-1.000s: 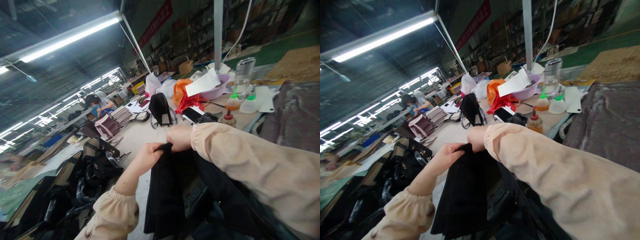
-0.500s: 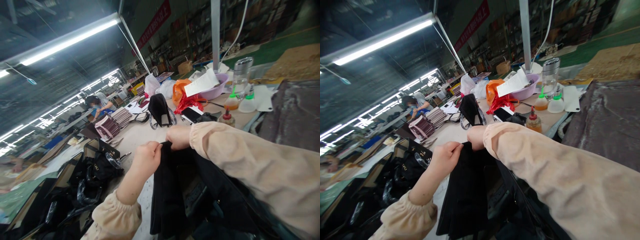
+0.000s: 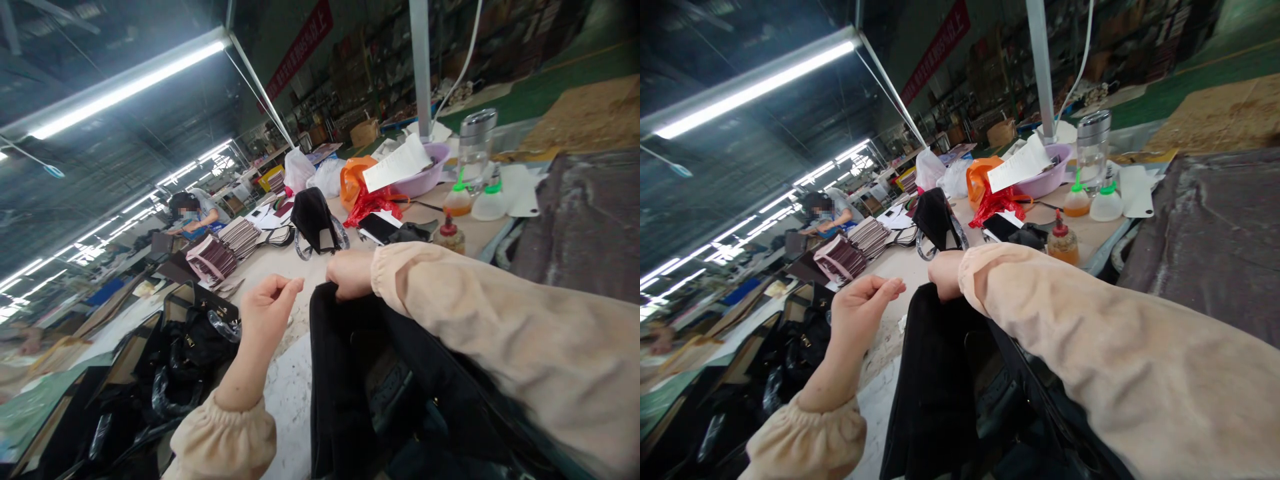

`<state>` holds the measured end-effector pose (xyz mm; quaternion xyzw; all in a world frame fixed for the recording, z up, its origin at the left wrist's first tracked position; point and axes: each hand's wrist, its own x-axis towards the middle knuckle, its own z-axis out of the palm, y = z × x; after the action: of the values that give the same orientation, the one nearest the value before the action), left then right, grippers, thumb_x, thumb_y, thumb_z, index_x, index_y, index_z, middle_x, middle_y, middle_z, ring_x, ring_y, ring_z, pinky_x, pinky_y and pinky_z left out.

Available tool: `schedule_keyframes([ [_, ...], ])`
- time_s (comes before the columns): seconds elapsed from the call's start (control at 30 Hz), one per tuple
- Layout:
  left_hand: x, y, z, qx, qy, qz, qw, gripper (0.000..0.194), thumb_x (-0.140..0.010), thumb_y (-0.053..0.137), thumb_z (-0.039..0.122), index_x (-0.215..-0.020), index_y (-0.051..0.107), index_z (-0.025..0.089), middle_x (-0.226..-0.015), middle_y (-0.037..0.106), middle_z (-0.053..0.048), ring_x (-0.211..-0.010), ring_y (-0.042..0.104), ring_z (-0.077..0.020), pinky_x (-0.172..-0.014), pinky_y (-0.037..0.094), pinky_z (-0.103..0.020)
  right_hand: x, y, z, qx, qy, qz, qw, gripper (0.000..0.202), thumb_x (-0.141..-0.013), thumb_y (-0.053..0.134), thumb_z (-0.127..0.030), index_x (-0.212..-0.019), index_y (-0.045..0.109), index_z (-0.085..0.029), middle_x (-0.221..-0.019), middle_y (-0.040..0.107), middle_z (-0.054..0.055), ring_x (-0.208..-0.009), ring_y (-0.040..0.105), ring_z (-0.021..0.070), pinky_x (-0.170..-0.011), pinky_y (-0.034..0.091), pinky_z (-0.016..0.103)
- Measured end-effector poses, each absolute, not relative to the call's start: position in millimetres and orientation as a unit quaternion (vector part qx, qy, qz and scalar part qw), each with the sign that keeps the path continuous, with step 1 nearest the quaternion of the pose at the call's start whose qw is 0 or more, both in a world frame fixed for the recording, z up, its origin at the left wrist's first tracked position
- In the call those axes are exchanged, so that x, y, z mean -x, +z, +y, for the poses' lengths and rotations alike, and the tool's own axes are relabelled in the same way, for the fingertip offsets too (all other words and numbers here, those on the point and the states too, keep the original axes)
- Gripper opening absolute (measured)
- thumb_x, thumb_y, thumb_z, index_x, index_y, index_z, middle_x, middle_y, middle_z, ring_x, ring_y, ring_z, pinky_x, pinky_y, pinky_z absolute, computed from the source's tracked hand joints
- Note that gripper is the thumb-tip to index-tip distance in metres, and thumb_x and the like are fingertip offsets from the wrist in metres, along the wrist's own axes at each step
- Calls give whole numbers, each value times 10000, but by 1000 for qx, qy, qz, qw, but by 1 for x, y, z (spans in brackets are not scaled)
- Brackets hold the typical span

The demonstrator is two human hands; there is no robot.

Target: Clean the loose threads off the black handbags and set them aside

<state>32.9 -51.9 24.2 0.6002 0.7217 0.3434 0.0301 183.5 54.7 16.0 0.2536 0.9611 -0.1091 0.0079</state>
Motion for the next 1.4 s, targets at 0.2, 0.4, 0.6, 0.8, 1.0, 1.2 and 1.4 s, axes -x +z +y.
schedule_keyframes([
  [0.2,-45,11,-41,-684,251,675,114,192,-770,610,299,-904,720,218,-876,733,6,-797,652,-152,-731,468,-236,-185,14,56,-247,-147,958,-2,315,-659,642,-369,-852,747,-143,-742,701,104,-734,630,227,-600,410,274],
  [0.4,-48,11,-36,-664,210,712,92,180,-782,566,298,-809,714,199,-753,715,-7,-692,620,-157,-625,428,-248,-224,20,64,-244,-268,932,-24,448,-687,640,-466,-1017,715,-173,-867,719,48,-785,638,183,-642,437,226],
  [0.6,-44,14,-32,-689,178,700,62,138,-769,566,278,-696,646,193,-632,645,5,-611,556,-143,-593,372,-252,-284,-7,50,-291,-474,807,-198,510,-783,568,-495,-1145,643,-144,-1072,688,80,-967,630,203,-838,485,288],
  [0.8,-42,11,-29,-685,203,697,69,146,-743,580,283,-629,619,200,-538,586,30,-526,502,-126,-539,333,-244,-299,-28,-2,-379,-448,769,-255,437,-814,548,-491,-1130,655,-207,-1134,662,69,-1013,618,228,-877,493,341],
  [1.0,-40,8,-30,-678,226,695,80,125,-748,581,272,-674,645,194,-613,638,11,-580,542,-137,-566,355,-246,-274,-2,-2,-400,-267,829,-286,413,-850,496,-488,-1052,686,-181,-1062,688,68,-913,634,187,-784,478,263],
  [1.2,-38,5,-29,-699,215,681,52,132,-758,586,279,-672,647,198,-582,609,6,-570,531,-143,-549,331,-245,-233,26,18,-358,-54,927,-99,388,-856,472,-443,-737,732,-180,-695,701,67,-682,625,185,-630,412,273],
  [1.4,-36,0,-24,-699,230,675,48,139,-742,603,303,-654,637,201,-594,610,3,-584,530,-145,-537,316,-242,-213,27,18,-373,72,925,-20,351,-837,462,-380,-803,735,-161,-782,707,131,-777,649,260,-638,426,311],
])
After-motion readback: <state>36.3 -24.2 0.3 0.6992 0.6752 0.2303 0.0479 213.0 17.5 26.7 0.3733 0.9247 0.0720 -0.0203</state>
